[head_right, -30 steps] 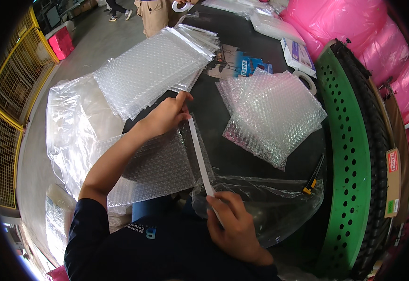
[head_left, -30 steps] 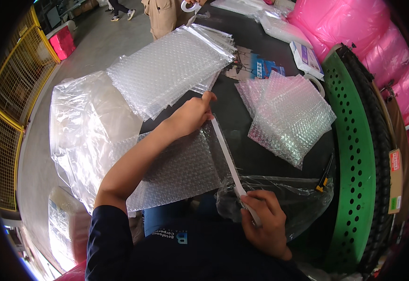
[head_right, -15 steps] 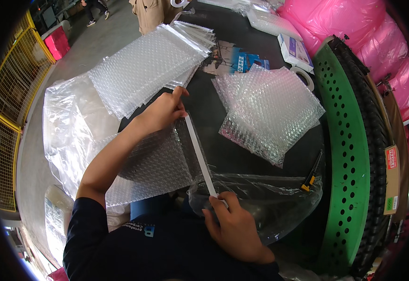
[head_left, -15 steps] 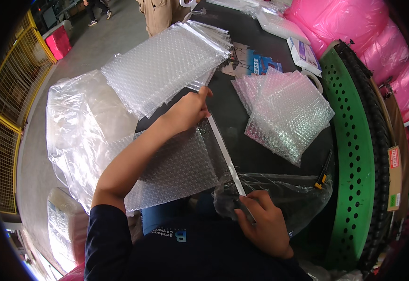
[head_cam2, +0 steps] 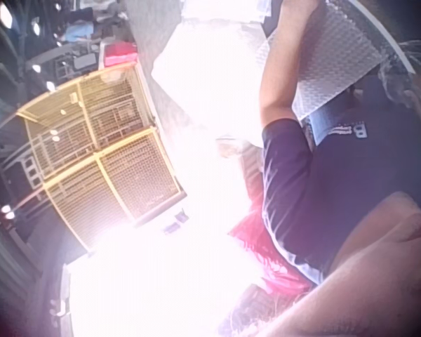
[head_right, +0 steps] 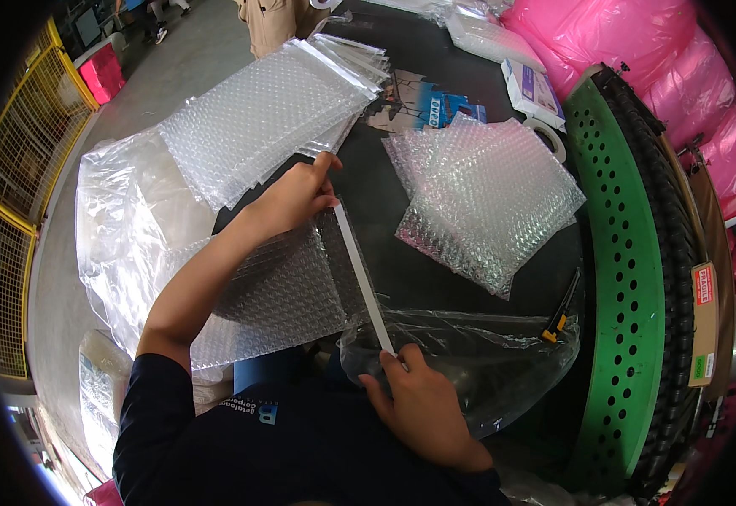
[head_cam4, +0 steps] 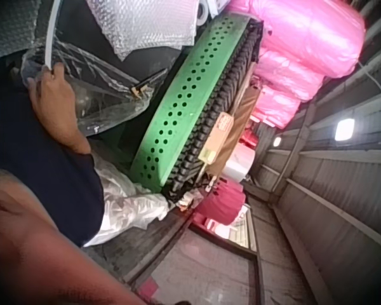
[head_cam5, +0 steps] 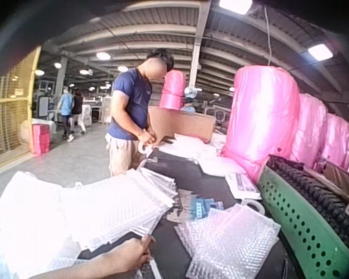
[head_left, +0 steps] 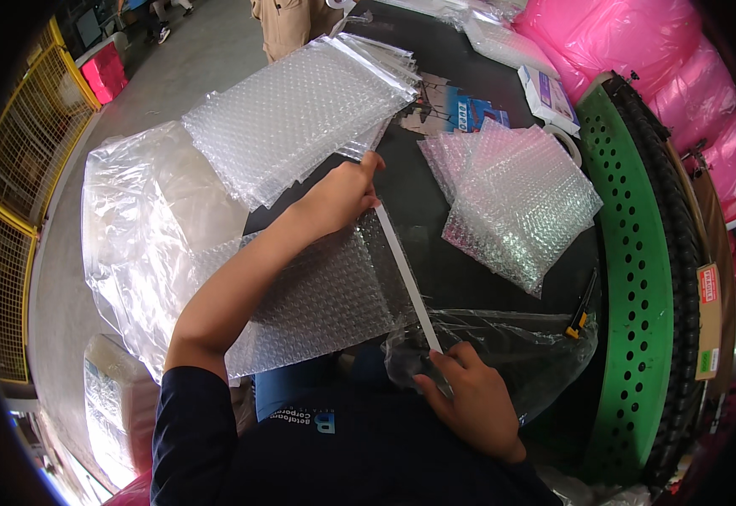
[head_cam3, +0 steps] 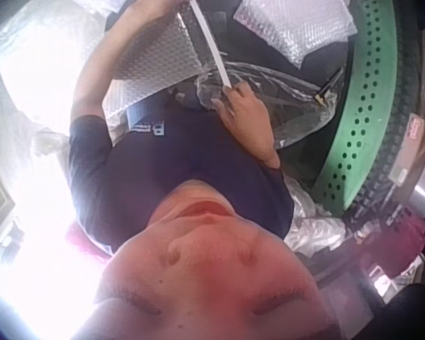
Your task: The person sits on the floor and repeatedly tapes sheets of bubble wrap together using clear packing tape. They fold the edges of the bubble wrap and apply tape to secure them, stacking the finished bundles on a nearby table.
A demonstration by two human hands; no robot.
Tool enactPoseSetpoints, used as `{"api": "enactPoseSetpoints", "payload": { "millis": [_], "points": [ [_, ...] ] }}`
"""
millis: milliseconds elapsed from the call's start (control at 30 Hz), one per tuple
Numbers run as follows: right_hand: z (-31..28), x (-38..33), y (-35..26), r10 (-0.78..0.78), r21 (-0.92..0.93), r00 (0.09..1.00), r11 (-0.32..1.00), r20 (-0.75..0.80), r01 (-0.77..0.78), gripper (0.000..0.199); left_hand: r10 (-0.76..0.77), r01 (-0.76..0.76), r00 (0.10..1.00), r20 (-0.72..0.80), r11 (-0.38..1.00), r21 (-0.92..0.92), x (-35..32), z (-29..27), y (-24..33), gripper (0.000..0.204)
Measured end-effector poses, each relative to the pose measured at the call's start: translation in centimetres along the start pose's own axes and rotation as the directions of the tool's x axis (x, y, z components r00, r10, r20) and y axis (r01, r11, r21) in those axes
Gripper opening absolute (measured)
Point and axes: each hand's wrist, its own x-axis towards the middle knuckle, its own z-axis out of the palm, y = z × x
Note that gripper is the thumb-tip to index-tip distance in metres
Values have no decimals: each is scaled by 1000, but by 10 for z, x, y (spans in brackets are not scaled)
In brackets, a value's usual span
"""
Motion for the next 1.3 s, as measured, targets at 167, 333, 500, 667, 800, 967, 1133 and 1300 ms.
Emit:
{"api": "enactPoseSetpoints", "payload": {
  "millis": [167,333,500,667,800,967,1133,1300],
  "points": [
    [1,2,0,15,-14,1000,1000,27,-15,40,-9,9,1000,7,1000,3,0,0,0,46],
    [4,2,0,62,-47,998,997,19,-61,36,-32,32,999,26,999,3,0,-2,4,46],
    [2,4,0,61,-19,995,998,79,-59,41,-18,18,1000,15,1000,22,1,0,0,47],
    [2,4,1,65,-26,995,998,71,-63,41,-17,20,996,-83,999,37,-1,5,4,47],
    [2,4,1,71,-22,995,997,70,-69,42,46,-3,989,-144,958,285,-7,23,7,31],
    [4,4,3,65,-29,995,998,77,-63,42,128,-85,990,-55,872,482,-28,48,15,23],
    [7,1,2,78,-26,994,997,73,-76,43,15,20,997,-77,901,433,-41,68,31,74],
    [9,-2,1,77,-23,996,997,55,-76,45,-72,30,994,85,907,420,-55,56,49,117]
  ]
}}
